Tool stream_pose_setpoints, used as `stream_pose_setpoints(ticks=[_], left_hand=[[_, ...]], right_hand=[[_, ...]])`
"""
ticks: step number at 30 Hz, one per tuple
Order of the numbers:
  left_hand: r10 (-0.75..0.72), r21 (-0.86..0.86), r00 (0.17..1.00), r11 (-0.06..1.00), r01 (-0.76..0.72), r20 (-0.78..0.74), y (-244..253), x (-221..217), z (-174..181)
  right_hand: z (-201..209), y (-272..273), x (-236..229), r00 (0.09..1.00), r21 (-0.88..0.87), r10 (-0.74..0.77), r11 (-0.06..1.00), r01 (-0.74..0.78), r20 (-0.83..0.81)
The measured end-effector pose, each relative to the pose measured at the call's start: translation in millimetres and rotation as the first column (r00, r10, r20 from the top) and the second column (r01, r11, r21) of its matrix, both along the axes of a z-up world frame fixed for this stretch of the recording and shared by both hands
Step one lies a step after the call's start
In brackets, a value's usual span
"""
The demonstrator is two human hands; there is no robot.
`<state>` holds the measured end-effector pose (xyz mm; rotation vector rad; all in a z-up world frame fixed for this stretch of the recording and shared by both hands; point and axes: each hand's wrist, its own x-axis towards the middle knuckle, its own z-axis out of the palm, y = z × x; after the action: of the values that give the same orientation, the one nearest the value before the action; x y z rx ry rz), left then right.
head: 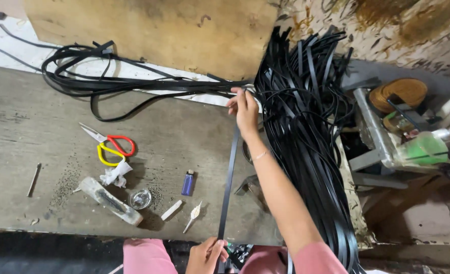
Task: The person repeatedly applies a white substance to a black rubber tube and uses a hammer to press it into place. They handle multiple tubes from a pile, applying the substance and hammering each one before moving to the next.
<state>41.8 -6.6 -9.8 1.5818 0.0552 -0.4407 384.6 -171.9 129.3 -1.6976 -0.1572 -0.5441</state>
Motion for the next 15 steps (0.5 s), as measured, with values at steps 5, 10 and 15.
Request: stream_pose_setpoints(ticks=[5, 10, 15], left_hand=[[0.045, 0.129, 0.995, 0.991, -0.033, -0.090, -8, 15, 38], [0.029, 0.197, 0.997, 0.980, -0.013, -0.078, -16, 52, 61], [0.048, 0.314, 0.999, 0.949, -0.040, -0.018, -21, 58, 62]], right_hand=[[-91, -39, 65, 0.893, -0.336, -0.262, 0.932, 0.137, -0.365], [-62, 0, -74, 0.919, -0.509, -0.316, 0.846, 0.159, -0.238], [-85, 14, -222, 0.909, -0.744, 0.185, 0.526, -0.413, -0.373]])
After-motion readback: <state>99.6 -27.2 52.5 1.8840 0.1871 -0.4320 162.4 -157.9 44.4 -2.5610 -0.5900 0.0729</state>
